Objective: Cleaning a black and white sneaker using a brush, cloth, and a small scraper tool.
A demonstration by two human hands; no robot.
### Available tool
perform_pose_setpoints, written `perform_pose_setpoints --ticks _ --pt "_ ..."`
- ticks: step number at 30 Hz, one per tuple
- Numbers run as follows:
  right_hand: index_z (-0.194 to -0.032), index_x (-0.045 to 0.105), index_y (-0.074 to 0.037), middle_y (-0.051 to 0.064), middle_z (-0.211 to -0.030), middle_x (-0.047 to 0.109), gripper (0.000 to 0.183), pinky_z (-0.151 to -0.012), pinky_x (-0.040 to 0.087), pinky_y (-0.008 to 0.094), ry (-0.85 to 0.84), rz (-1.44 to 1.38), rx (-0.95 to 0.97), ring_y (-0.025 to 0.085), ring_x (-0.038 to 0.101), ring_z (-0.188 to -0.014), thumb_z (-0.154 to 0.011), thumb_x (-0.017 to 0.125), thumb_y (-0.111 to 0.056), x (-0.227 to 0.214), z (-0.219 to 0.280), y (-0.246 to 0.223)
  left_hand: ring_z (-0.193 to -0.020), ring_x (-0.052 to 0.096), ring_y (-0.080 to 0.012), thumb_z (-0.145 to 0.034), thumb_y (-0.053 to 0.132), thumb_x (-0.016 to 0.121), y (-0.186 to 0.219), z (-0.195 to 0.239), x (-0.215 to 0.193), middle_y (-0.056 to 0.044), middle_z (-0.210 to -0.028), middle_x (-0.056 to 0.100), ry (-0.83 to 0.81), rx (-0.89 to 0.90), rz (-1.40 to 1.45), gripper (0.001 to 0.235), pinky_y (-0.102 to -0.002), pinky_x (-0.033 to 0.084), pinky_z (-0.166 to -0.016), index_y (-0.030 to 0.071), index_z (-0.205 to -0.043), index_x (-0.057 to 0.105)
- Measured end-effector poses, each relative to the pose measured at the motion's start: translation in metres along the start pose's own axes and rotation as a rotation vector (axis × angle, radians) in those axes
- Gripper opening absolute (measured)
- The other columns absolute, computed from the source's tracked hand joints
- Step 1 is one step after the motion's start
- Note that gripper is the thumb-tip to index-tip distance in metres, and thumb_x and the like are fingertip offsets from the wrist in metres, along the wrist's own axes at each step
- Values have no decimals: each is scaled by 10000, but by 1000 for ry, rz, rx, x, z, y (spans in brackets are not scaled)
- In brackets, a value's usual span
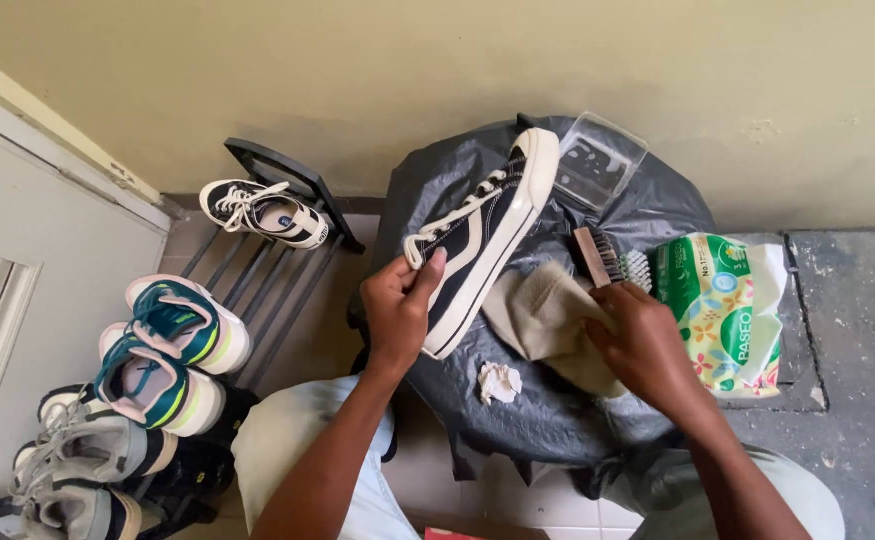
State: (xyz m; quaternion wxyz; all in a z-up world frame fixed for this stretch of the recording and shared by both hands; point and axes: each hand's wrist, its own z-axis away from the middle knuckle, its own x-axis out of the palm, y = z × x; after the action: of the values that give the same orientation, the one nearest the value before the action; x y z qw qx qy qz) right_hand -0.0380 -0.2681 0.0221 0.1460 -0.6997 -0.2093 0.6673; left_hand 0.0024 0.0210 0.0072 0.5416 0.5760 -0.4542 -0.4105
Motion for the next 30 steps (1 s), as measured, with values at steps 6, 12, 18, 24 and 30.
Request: perform_pose_setpoints --ticks 6,12,18,24,30 --pt "-988 672 -114 10 -948 615 171 -675 373 257 -2 -377 186 124 527 -853 -835 726 -58 -58 4 7 -598 179 -61 -955 265 709 42 6 -13 95 -590 211 -102 186 -76 567 -286 156 -550 159 -605 275" --pt "-875 512 -133 -29 -780 469 214 -527 297 234 264 -638 306 78 418 -704 -1011 662 -204 -82 7 7 -580 248 -51 -969 267 699 50 9 -20 97 -564 309 -142 223 -137 451 -266 226 -538 116 -612 468" --pt "-973 517 -137 -17 -789 552 211 -533 408 248 570 -866 454 60 495 -648 -1015 707 -220 -73 0 -8 -579 286 -39 -962 275 702 55 12 -20 103 -563 355 -154 228 -171 343 -249 252 -522 56 -704 649" --pt "-1288 611 -169 80 -1086 669 290 -675 508 214 671 -1022 293 109 640 -877 -1048 566 -14 -76 -5 -24 -578 331 -40 -958 270 701 60 18 -22 90 -559 402 -198 225 -167 374 -248 292 -539 78 -661 582" --pt "-1458 457 -11 186 -1416 549 674 -1034 547 332 562 -833 102 254 595 -1243 -828 696 -34 -88 1 -54 -530 221 -62 -945 268 724 58 25 -15 81 -548 253 -248 290 -230 530 -291 190 -487 129 -585 360"
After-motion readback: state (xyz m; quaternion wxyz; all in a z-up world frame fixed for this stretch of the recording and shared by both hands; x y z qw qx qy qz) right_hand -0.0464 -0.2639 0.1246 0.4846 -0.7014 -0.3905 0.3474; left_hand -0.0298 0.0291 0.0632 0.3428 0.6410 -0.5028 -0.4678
